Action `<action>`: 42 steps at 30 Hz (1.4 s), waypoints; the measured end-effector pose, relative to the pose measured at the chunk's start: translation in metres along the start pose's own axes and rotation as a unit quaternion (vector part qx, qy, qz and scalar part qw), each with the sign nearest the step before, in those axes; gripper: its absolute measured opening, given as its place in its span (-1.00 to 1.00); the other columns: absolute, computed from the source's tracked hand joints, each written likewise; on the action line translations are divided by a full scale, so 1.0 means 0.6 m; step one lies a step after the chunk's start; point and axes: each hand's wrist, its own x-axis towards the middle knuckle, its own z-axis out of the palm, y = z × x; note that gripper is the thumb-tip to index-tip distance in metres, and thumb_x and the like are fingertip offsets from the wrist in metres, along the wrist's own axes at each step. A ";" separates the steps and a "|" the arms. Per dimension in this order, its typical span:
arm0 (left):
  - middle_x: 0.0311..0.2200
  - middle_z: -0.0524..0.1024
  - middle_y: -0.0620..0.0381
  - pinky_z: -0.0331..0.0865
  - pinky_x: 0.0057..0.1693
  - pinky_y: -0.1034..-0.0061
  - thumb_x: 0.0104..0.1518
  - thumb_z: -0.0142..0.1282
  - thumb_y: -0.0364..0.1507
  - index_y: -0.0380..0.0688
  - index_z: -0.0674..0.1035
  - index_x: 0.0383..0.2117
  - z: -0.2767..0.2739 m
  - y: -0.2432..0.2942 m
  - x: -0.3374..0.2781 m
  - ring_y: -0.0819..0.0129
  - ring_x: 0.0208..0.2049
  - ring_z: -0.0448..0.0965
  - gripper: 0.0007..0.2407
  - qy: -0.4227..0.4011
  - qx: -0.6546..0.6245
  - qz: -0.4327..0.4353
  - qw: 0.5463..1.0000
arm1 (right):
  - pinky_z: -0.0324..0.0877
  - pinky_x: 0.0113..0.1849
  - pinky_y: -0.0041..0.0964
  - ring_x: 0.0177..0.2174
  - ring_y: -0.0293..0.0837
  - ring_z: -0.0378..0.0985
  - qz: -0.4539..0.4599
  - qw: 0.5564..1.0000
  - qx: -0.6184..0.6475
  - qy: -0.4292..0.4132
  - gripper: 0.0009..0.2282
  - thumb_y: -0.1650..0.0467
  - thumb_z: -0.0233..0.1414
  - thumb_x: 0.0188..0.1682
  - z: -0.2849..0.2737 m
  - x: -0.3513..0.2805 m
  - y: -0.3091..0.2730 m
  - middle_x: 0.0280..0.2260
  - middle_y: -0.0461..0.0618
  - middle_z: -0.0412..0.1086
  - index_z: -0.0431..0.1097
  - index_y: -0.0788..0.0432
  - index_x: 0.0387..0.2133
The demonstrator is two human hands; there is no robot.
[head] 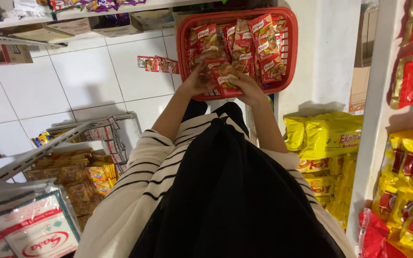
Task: The person picks up packets of seasoning from a red basket and arranges them into organized stacks on a shelf.
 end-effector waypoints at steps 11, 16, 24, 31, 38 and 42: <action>0.29 0.35 -0.14 0.22 0.34 -0.21 0.20 -0.18 0.16 -0.12 0.35 0.30 0.081 -0.027 -0.014 -0.10 0.32 0.33 -0.30 -0.133 0.064 0.308 0.940 | 0.30 0.15 -0.25 0.14 -0.20 0.35 -0.131 0.967 -0.201 -0.088 -0.36 0.50 0.05 0.07 0.048 -0.201 -0.019 0.19 -0.02 0.28 -0.07 0.21 0.43; 0.26 0.37 -0.10 0.44 0.18 -0.06 0.24 -0.17 0.05 -0.06 0.31 0.28 0.172 -0.083 -0.143 0.03 0.22 0.47 -0.41 -0.176 0.051 0.361 0.915 | 0.26 0.16 -0.23 0.16 -0.15 0.30 -0.206 0.907 -0.364 -0.044 -0.34 0.46 0.05 0.09 0.038 -0.252 0.039 0.26 0.04 0.19 -0.12 0.17 0.45; 0.15 0.53 -0.07 0.52 0.27 0.22 0.33 0.23 -0.53 -0.16 0.30 0.34 0.252 -0.238 -0.287 0.16 0.17 0.59 -0.52 -0.129 0.396 0.555 0.720 | 0.20 0.28 -0.11 0.30 0.01 0.17 -0.505 0.748 -0.431 -0.002 -0.25 0.47 0.22 0.11 0.086 -0.350 0.077 0.35 0.17 -0.01 -0.23 0.20 0.40; 0.27 0.35 0.04 0.32 0.41 0.38 0.41 0.16 -0.54 -0.10 0.05 0.40 0.324 -0.379 -0.464 0.29 0.29 0.38 -0.44 -0.135 0.415 0.668 0.603 | 0.31 0.14 -0.19 0.11 -0.03 0.35 -0.512 0.815 -0.268 -0.048 -0.49 0.49 0.17 0.21 0.189 -0.470 0.066 0.21 0.20 0.25 0.07 0.22 0.35; 0.16 0.28 -0.21 0.13 0.37 0.28 0.32 0.20 -0.47 -0.26 0.39 0.17 0.330 -0.483 -0.653 0.04 0.25 0.21 -0.65 0.130 0.510 0.784 0.328 | -0.05 0.35 -0.27 0.37 -0.20 -0.03 -0.689 0.607 -0.372 -0.139 -0.58 0.51 0.06 0.22 0.262 -0.466 0.084 0.39 -0.05 -0.14 0.03 0.14 0.27; 0.06 0.47 -0.02 0.35 0.29 0.38 0.28 0.24 -0.42 -0.22 0.38 0.15 0.303 -0.537 -0.763 0.15 0.12 0.47 -0.62 0.079 0.456 0.757 0.462 | -0.05 0.35 -0.26 0.34 -0.19 0.03 -0.634 0.686 -0.268 -0.234 -0.38 0.44 0.01 0.27 0.295 -0.412 0.146 0.39 -0.02 -0.09 -0.31 0.17 0.43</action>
